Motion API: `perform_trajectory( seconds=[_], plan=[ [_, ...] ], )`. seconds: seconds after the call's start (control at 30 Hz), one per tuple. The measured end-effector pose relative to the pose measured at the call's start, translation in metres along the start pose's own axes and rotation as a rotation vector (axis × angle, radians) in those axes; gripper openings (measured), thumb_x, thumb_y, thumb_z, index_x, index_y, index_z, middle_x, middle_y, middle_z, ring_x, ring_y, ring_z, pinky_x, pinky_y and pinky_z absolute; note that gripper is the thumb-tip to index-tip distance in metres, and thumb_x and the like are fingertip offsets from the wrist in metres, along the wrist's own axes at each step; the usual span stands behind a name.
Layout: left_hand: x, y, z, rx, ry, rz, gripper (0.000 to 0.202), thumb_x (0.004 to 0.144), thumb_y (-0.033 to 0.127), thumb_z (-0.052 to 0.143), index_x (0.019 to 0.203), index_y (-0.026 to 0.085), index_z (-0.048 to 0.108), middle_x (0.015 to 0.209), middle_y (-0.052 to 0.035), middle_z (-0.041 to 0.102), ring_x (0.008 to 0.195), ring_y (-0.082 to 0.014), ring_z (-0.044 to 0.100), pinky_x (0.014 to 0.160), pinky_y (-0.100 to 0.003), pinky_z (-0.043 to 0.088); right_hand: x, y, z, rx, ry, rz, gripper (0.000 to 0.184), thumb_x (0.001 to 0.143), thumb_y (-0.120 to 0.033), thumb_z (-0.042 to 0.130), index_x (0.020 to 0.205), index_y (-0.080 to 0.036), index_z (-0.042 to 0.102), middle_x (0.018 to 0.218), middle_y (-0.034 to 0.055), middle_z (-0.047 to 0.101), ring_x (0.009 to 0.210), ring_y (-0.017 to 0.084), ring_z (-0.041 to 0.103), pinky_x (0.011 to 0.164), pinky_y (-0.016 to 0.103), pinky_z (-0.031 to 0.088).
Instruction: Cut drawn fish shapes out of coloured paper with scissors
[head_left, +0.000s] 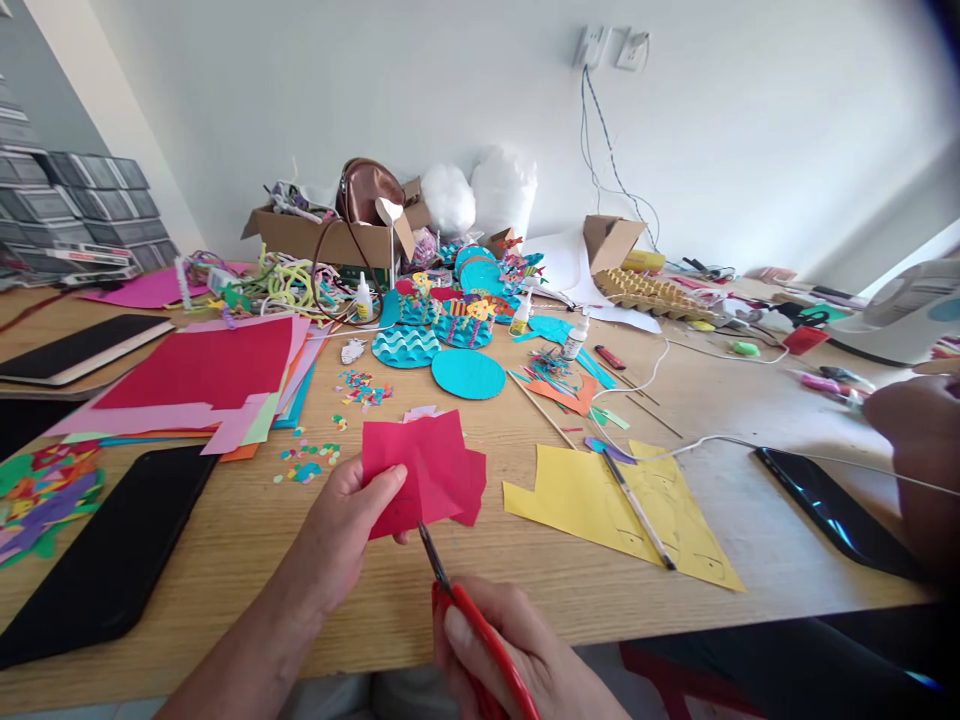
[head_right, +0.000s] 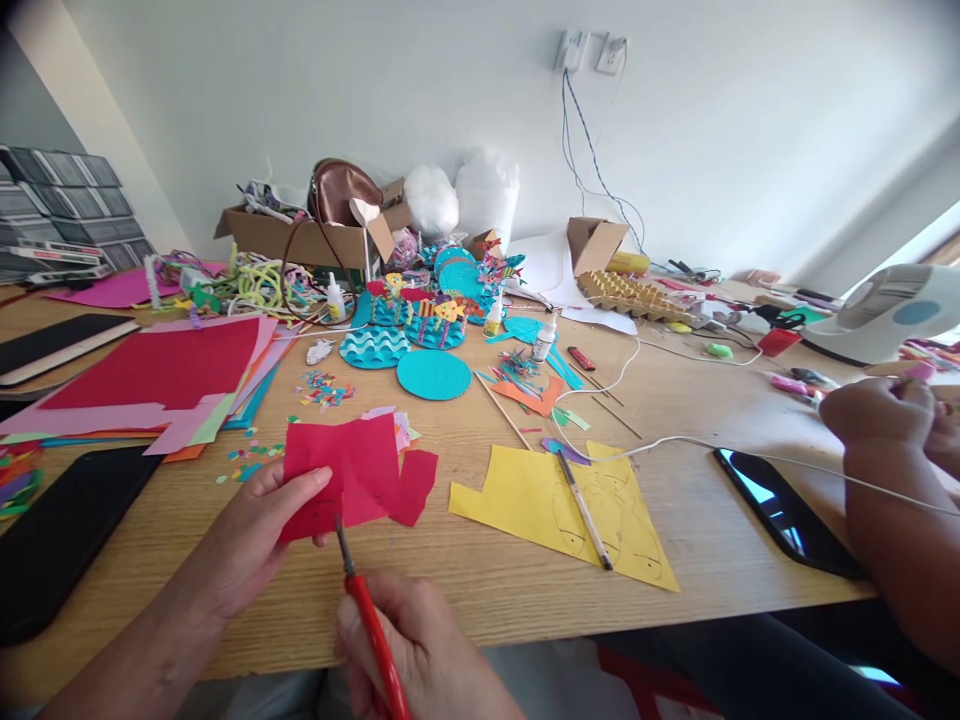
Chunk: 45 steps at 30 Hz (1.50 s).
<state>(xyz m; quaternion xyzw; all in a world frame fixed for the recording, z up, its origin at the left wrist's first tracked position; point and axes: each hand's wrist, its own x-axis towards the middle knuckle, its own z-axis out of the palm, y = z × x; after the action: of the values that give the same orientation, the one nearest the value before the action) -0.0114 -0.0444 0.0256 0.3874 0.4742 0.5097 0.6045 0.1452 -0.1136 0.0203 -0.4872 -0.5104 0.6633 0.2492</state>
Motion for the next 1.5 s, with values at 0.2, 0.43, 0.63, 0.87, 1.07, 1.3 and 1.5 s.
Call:
perform_trajectory(
  seconds=[0.2,0.43,0.63,0.87,1.07,1.3,1.5],
  plan=[
    [-0.004,0.001,0.003,-0.022,-0.028,-0.062,0.009,0.069,0.027,0.065,0.073,0.02,0.067,0.057,0.0018,0.065,0.051,-0.0161,0.058,0.049,-0.023,0.044,0.017,-0.004,-0.007,0.07,-0.042,0.005,0.056,0.074,-0.074,0.043,0.069,-0.018,0.045,0.049,-0.0055,0.046,0.04,0.007,0.044,0.042,0.018,0.031],
    [-0.007,0.001,0.004,-0.068,-0.076,-0.091,0.011,0.072,0.026,0.063,0.078,0.021,0.069,0.061,0.0002,0.069,0.059,-0.0204,0.065,0.056,-0.027,0.048,0.023,0.001,-0.006,0.085,-0.042,-0.073,0.048,0.082,-0.064,0.043,0.071,-0.017,0.047,0.05,-0.0055,0.047,0.041,0.006,0.045,0.04,0.017,0.032],
    [-0.008,-0.003,0.007,-0.064,-0.09,-0.097,0.009,0.072,0.024,0.061,0.073,0.02,0.069,0.064,-0.0002,0.07,0.059,-0.0187,0.064,0.055,-0.025,0.047,0.027,0.006,-0.005,0.124,-0.037,-0.085,0.051,0.083,-0.064,0.041,0.067,-0.016,0.047,0.05,-0.0049,0.047,0.04,0.006,0.043,0.039,0.017,0.03],
    [-0.008,-0.003,0.009,-0.062,-0.071,-0.097,0.009,0.071,0.024,0.061,0.07,0.02,0.069,0.066,0.0001,0.07,0.062,-0.0177,0.064,0.061,-0.025,0.049,0.027,0.003,0.001,0.109,0.027,-0.096,0.052,0.083,-0.064,0.04,0.066,-0.016,0.048,0.049,-0.0047,0.046,0.039,0.006,0.041,0.039,0.017,0.03],
    [-0.009,-0.004,0.009,-0.075,-0.061,-0.106,0.01,0.071,0.023,0.06,0.07,0.021,0.069,0.063,0.0013,0.07,0.059,-0.0161,0.063,0.06,-0.023,0.048,0.03,0.006,0.004,0.143,0.027,-0.124,0.052,0.083,-0.065,0.041,0.063,-0.016,0.047,0.048,-0.0049,0.045,0.038,0.005,0.04,0.039,0.016,0.031],
    [-0.007,-0.006,0.007,-0.085,-0.097,-0.1,0.012,0.074,0.024,0.059,0.076,0.021,0.07,0.065,0.0015,0.071,0.061,-0.0159,0.063,0.063,-0.023,0.048,0.035,0.014,0.007,0.179,0.059,-0.162,0.052,0.08,-0.067,0.043,0.063,-0.018,0.044,0.044,-0.0065,0.04,0.034,0.004,0.034,0.033,0.015,0.028],
    [-0.01,-0.007,0.008,-0.096,-0.12,-0.107,0.011,0.074,0.025,0.058,0.073,0.022,0.069,0.064,0.002,0.07,0.059,-0.0141,0.06,0.063,-0.022,0.048,0.036,0.009,0.007,0.15,0.066,-0.153,0.051,0.081,-0.065,0.043,0.063,-0.018,0.044,0.046,-0.0052,0.043,0.036,0.005,0.039,0.036,0.015,0.03]
  ],
)
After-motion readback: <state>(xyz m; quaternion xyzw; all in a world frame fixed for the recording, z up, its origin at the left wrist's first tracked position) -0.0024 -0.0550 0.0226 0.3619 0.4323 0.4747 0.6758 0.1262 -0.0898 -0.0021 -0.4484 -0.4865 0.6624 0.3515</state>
